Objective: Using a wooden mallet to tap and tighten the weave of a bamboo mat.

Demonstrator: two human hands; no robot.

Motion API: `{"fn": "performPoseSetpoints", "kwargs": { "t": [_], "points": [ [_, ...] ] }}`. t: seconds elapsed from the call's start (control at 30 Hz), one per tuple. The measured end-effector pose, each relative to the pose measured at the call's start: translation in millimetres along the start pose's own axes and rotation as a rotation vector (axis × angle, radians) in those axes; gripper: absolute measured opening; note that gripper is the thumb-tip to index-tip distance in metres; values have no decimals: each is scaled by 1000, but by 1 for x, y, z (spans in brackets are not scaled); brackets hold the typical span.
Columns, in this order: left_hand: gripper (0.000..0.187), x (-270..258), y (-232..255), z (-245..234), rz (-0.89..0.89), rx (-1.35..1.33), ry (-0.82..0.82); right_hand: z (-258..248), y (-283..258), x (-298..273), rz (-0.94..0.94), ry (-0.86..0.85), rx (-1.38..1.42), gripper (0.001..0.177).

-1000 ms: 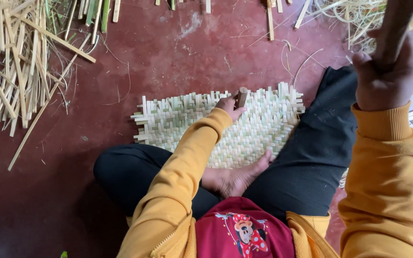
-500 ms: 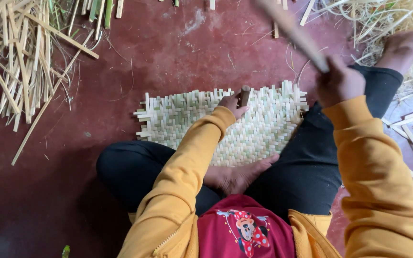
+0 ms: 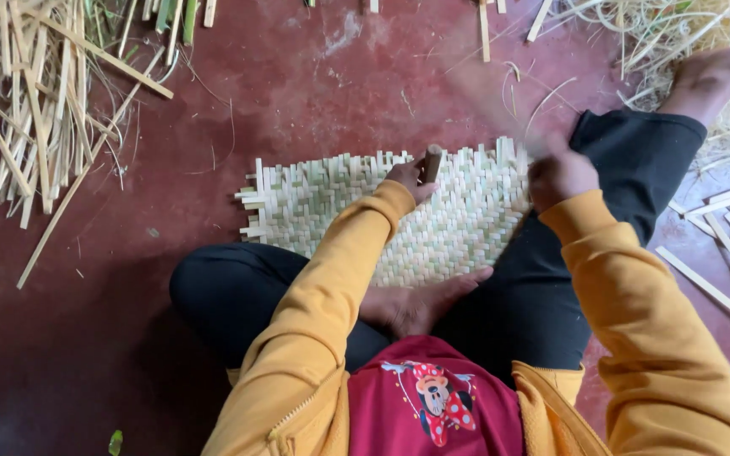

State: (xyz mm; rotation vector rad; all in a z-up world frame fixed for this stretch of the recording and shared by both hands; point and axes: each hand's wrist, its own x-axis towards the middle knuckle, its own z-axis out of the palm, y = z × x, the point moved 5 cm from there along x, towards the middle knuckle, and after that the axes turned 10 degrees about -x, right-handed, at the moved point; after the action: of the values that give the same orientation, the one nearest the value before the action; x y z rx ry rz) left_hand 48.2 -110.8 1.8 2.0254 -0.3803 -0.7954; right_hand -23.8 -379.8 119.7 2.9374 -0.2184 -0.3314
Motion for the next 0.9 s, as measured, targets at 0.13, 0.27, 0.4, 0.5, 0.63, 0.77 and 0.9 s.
{"fn": "performPoseSetpoints", "kwargs": {
  "t": [0.13, 0.27, 0.4, 0.5, 0.63, 0.77, 0.9],
  "points": [
    [40, 7, -9, 4, -19, 60, -31, -28, -26, -24, -69, -73, -165, 22],
    [49, -10, -25, -9, -30, -173, 110, -36, -7, -30, 20, 137, 88, 18],
    [44, -36, -24, -33, 108, -95, 239, -71, -1, -41, 84, 366, 411, 24],
    [48, -24, -39, -20, 71, -37, 278, -138, -21, -55, -182, 585, 657, 33],
    [59, -21, -41, -18, -10, 64, 171, -172, -17, -48, -244, 661, 802, 15],
    [44, -26, -33, -20, 39, 51, 206, -181, -18, -39, -289, 721, 969, 32],
    [50, -21, -39, -17, 74, 34, 199, -113, -46, -20, -223, 590, 968, 38]
  ]
}}
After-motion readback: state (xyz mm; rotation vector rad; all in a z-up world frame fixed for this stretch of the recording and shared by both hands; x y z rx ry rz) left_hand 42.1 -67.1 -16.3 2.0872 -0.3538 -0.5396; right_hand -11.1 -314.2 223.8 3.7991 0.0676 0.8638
